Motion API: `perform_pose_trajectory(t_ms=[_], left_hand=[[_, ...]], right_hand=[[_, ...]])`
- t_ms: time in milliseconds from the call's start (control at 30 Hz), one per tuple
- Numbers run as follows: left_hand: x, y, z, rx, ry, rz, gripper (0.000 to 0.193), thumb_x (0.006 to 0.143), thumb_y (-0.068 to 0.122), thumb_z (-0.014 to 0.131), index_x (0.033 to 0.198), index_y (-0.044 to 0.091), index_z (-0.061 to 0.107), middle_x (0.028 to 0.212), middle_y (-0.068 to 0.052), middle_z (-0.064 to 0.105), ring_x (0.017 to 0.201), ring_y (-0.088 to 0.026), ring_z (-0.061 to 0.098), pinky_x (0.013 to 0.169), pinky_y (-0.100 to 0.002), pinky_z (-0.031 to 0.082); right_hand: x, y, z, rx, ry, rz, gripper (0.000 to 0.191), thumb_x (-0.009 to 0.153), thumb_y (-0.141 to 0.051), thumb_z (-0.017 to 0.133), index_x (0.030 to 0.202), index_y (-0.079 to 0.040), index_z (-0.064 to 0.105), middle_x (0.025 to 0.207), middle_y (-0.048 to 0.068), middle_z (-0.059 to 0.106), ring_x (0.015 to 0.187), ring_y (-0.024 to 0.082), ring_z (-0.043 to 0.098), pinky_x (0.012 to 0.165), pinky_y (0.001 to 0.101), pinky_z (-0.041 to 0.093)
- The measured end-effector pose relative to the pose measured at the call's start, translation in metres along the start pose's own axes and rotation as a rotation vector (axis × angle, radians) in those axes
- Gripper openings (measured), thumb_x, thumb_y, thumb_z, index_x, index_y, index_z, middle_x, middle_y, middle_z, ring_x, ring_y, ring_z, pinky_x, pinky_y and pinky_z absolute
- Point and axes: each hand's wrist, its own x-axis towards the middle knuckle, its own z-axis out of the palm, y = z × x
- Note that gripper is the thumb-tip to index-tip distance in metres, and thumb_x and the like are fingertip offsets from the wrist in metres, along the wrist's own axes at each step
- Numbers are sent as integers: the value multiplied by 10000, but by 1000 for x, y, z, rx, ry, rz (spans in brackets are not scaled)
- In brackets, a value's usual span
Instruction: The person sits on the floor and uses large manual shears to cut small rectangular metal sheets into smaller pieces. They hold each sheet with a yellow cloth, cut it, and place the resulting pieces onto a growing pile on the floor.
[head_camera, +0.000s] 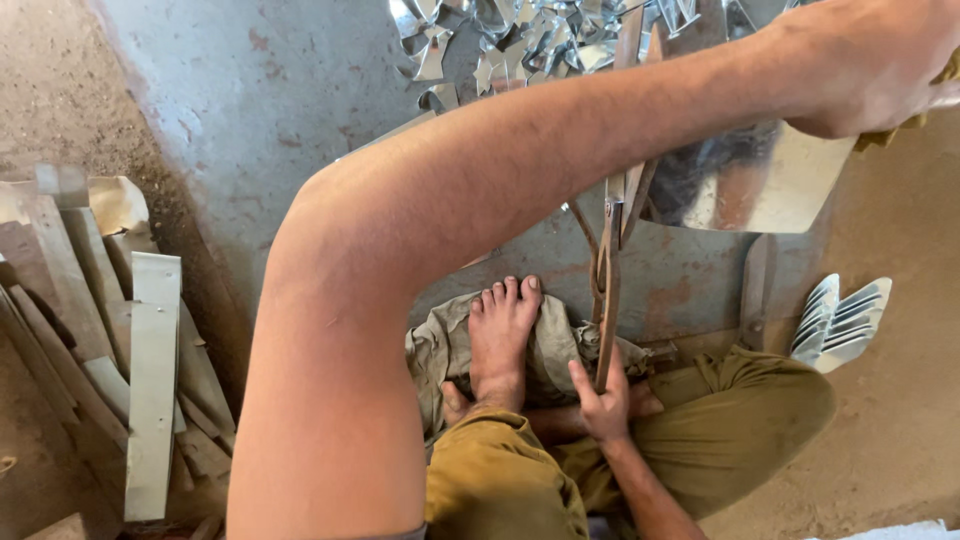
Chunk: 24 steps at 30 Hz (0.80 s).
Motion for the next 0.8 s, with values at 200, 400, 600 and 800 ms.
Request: perform_pose_trajectory(t_ms=[200,400,600,800], left_hand=[[9,21,-15,-115,-161,-64,401,1010,462,620,799,138,726,623,24,696,503,-133,653,465,-353,503],[7,57,16,373,-82,-130,359,979,446,632,801,149,727,628,8,693,505,-152,648,453,-369,497],[-43,86,47,530,-91,-122,318,949,430,644,804,159,729,632,-9,690,507,-171,644,442,-386,491],[-36,87,15,487,-24,-123,278,918,414,656,806,170,730,637,-25,687,509,-190,640,431,-403,485]], right_hand=[[8,12,2,73,-23,-59,703,965,-188,648,1560,54,362,1586,209,446,1483,304,408,1209,390,301],[6,10,2,33,-24,-48,697,923,-124,621,1551,51,376,1579,214,462,1491,313,410,1215,404,298],[7,3,1,17,-29,-77,724,890,-103,615,1557,42,373,1589,216,444,1498,323,396,1218,410,293],[2,6,0,68,-25,-52,735,871,-101,614,1553,37,378,1570,209,463,1469,313,422,1202,397,308]])
